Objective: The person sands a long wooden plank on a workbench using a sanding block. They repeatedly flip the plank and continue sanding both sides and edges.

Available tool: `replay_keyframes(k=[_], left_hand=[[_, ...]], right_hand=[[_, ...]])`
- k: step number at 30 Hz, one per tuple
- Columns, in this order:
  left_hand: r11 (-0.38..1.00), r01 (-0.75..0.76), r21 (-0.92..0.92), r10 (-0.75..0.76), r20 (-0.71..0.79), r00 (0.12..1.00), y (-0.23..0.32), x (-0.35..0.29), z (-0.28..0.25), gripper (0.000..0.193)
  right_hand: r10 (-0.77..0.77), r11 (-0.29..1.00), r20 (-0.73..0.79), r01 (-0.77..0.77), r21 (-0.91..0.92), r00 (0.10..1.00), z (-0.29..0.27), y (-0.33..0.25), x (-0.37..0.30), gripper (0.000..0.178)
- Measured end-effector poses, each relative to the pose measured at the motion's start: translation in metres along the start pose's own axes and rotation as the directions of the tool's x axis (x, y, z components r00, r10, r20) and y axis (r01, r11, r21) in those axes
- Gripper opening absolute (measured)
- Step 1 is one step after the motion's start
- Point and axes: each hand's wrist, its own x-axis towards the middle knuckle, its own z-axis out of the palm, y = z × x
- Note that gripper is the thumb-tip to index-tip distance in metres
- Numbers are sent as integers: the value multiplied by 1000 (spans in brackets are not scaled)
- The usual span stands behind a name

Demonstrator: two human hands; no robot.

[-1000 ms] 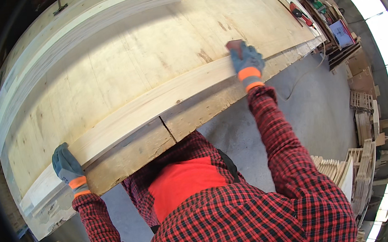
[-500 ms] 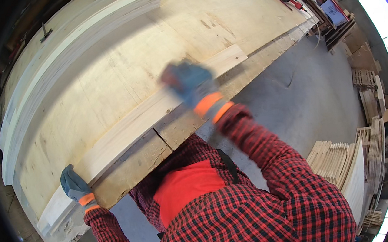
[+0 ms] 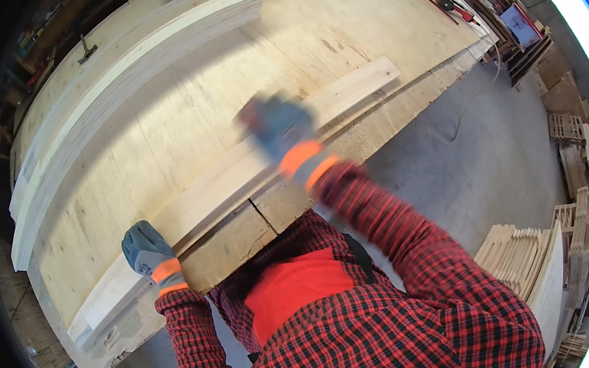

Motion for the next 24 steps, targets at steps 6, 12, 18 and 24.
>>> replay_keyframes(k=[6, 12, 18, 24], left_hand=[[986, -124, -112, 128, 27, 991, -42, 10, -19, 22], [1000, -6, 13, 6, -4, 1000, -144, -1, -53, 22], [1000, -3, 18, 3, -18, 1000, -154, -12, -46, 22], [1000, 9, -13, -9, -26, 1000, -145, -4, -53, 21]], right_hand=[[-382, 924, 90, 380, 41, 920, 35, -91, -33, 33], [105, 892, -394, -261, -370, 913, -16, 120, 21, 38], [-336, 939, -149, 343, 22, 930, 29, -62, -12, 14], [-624, 752, -127, 636, 174, 771, 90, -209, -42, 54]])
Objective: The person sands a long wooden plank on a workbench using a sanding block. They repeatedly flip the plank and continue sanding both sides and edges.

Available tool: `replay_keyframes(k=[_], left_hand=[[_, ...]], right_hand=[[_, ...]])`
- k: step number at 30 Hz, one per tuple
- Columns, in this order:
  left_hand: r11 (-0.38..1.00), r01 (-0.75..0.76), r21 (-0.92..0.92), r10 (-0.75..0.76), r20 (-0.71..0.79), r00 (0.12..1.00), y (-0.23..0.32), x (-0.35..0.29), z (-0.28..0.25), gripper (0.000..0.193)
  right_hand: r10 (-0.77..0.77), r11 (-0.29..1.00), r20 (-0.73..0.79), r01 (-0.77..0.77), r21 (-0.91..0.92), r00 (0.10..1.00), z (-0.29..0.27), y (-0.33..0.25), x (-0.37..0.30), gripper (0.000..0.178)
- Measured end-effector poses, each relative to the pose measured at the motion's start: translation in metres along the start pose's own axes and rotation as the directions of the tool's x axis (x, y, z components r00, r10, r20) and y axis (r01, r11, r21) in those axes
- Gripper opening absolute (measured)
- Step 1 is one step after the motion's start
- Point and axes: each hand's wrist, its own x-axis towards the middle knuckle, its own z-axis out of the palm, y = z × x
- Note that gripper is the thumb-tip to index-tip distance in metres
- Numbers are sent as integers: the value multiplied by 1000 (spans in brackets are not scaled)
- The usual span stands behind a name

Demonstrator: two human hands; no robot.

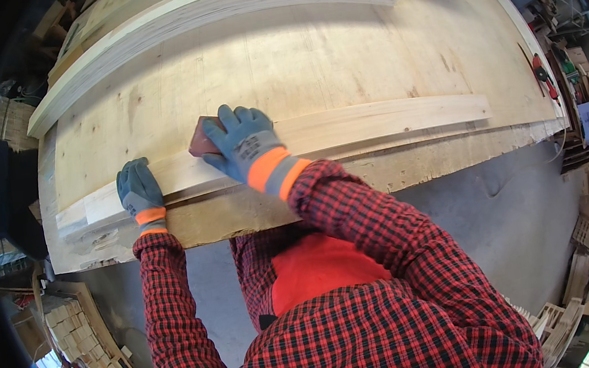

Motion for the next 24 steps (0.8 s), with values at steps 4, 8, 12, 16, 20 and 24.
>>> replay_keyframes(k=[4, 8, 12, 16, 20, 24], left_hand=[[999, -34, 11, 35, -37, 999, -6, -3, 2, 19], [999, -27, 23, 28, -59, 998, 11, 3, -5, 17], [999, -54, 7, 55, -82, 995, 70, 12, -4, 13], [999, 26, -24, -27, -34, 999, 115, 7, 9, 16], [999, 35, -36, -37, -47, 998, 117, 6, 17, 16], [998, 2, -65, -5, -50, 999, 93, 11, 11, 14]], right_hand=[[113, 993, 13, -113, -20, 993, -66, 91, -34, 26], [445, 788, -108, -446, -424, 889, -162, 211, -132, 37], [372, 732, -265, -457, -506, 889, -187, 272, -201, 49], [292, 821, -231, -367, -437, 928, -137, 184, -149, 34], [66, 979, -119, -87, -184, 991, -61, 27, -68, 59], [41, 999, 70, -39, -29, 997, -38, 16, -68, 67]])
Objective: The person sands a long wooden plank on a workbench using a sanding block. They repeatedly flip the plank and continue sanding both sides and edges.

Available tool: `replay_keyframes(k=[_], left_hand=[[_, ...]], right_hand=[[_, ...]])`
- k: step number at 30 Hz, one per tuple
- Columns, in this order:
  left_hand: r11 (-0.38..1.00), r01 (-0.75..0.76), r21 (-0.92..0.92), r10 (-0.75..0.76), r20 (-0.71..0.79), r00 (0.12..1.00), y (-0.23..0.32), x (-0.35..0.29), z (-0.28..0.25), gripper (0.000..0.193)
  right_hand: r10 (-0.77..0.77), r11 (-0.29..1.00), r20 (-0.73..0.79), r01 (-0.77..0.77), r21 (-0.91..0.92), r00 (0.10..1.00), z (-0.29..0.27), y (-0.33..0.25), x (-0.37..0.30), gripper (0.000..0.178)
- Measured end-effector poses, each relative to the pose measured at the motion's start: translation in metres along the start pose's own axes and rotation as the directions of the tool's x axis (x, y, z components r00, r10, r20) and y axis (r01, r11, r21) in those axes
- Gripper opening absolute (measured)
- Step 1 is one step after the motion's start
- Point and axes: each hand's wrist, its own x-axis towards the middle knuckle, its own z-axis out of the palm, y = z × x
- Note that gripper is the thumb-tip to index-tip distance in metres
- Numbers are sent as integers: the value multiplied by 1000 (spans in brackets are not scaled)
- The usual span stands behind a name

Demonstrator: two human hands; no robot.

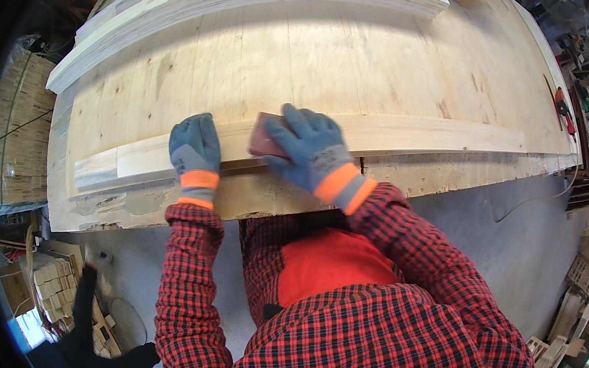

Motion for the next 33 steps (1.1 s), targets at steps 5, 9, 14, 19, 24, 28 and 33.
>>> replay_keyframes(k=[5, 9, 14, 19, 24, 28, 33], left_hand=[[998, -55, 13, 56, -87, 995, -67, 5, -27, 19], [994, -87, 64, 86, 12, 996, -90, -9, -21, 17], [998, -38, 53, 37, 24, 999, -89, -13, -21, 16], [992, -79, 93, 77, 29, 997, -89, -8, -21, 18], [994, -83, 76, 83, 6, 997, -89, -9, -20, 20], [1000, -17, 14, 17, -6, 1000, -80, -8, -24, 18], [997, -36, 74, 37, -13, 999, -55, -9, -15, 14]], right_hand=[[125, 923, -106, -155, -351, 986, -82, 138, -93, 69], [328, 807, -223, -394, -439, 918, -129, 185, -131, 63], [-18, 972, -99, -6, -236, 995, -47, 52, -50, 61], [-194, 977, -18, 195, 88, 981, 24, -57, 16, 73], [-20, 988, -47, 12, -156, 999, -36, 61, -50, 67], [298, 879, -180, -343, -332, 938, -124, 184, -129, 44], [485, 774, -336, -575, -266, 808, -117, 178, -89, 27]])
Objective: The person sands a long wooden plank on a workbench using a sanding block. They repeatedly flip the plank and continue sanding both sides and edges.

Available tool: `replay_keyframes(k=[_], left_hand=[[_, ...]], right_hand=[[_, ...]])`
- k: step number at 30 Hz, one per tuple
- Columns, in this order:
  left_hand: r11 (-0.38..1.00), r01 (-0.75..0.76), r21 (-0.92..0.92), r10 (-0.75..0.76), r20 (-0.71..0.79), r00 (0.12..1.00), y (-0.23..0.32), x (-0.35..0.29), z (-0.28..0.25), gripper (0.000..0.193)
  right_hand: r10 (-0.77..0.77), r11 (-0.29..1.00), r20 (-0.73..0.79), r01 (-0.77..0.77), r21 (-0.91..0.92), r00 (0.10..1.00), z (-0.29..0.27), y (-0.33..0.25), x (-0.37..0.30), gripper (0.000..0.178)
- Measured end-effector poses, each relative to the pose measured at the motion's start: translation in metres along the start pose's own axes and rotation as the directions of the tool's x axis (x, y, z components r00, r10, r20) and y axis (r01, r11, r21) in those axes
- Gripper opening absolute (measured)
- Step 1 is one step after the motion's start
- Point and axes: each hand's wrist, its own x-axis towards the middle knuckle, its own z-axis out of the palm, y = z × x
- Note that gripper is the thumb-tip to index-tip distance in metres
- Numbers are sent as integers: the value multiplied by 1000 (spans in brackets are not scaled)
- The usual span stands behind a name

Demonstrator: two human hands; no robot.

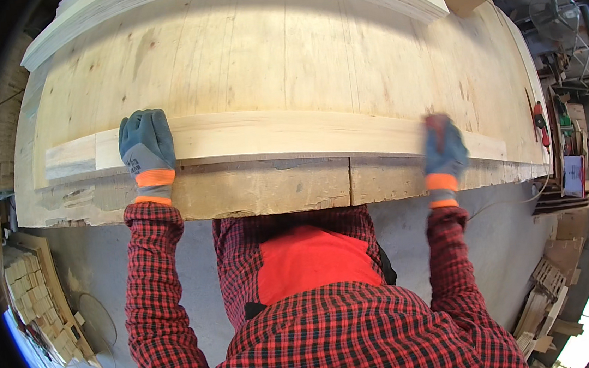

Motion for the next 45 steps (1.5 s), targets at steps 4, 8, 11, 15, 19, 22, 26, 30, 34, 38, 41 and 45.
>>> replay_keyframes(k=[4, 8, 11, 15, 19, 22, 26, 30, 34, 38, 41, 45], left_hand=[[1000, 27, -9, -26, 21, 999, 10, -1, 2, 13], [999, -32, 7, 32, 30, 999, 9, 2, -2, 14], [999, -41, -11, 41, -10, 999, 8, 2, -1, 15], [1000, -8, -13, 8, -2, 1000, 9, 0, 2, 14], [1000, 8, -11, -8, 4, 1000, 8, -1, 3, 13], [1000, 7, 3, -7, 17, 1000, 8, -2, 1, 12], [999, -22, 34, 20, 45, 999, 7, -1, 0, 14], [999, -35, 26, 34, 36, 999, 6, 1, 0, 15], [1000, -17, 16, 16, 31, 999, 7, -1, 1, 14], [1000, -18, 6, 17, 16, 1000, 7, -1, 1, 13], [1000, -24, 2, 24, 15, 1000, 6, -2, 1, 12], [1000, -5, 9, 5, 26, 1000, 7, -1, 1, 12]], right_hand=[[-404, 911, 98, 390, 131, 910, 41, -180, -13, 25], [-580, 773, 31, 538, 337, 814, 65, -283, -36, 58], [-625, 733, 40, 568, 374, 780, 56, -223, -22, 67], [-215, 976, 271, 212, 38, 939, 17, -47, 19, 21], [41, 971, -40, -49, -234, 998, -4, 17, 20, 29], [-98, 995, 184, 93, 35, 978, 16, -75, 16, 24], [-559, 812, 180, 489, 319, 810, 51, -261, -15, 51], [-644, 731, 234, 497, 467, 728, 66, -293, -27, 63], [-524, 837, 136, 478, 265, 841, 48, -154, -9, 59], [-66, 964, 168, 106, -243, 984, 2, -5, -12, 60], [53, 976, 41, -43, -214, 998, -3, -8, -16, 45], [-504, 849, 106, 470, 243, 857, 27, -165, -32, 21]])
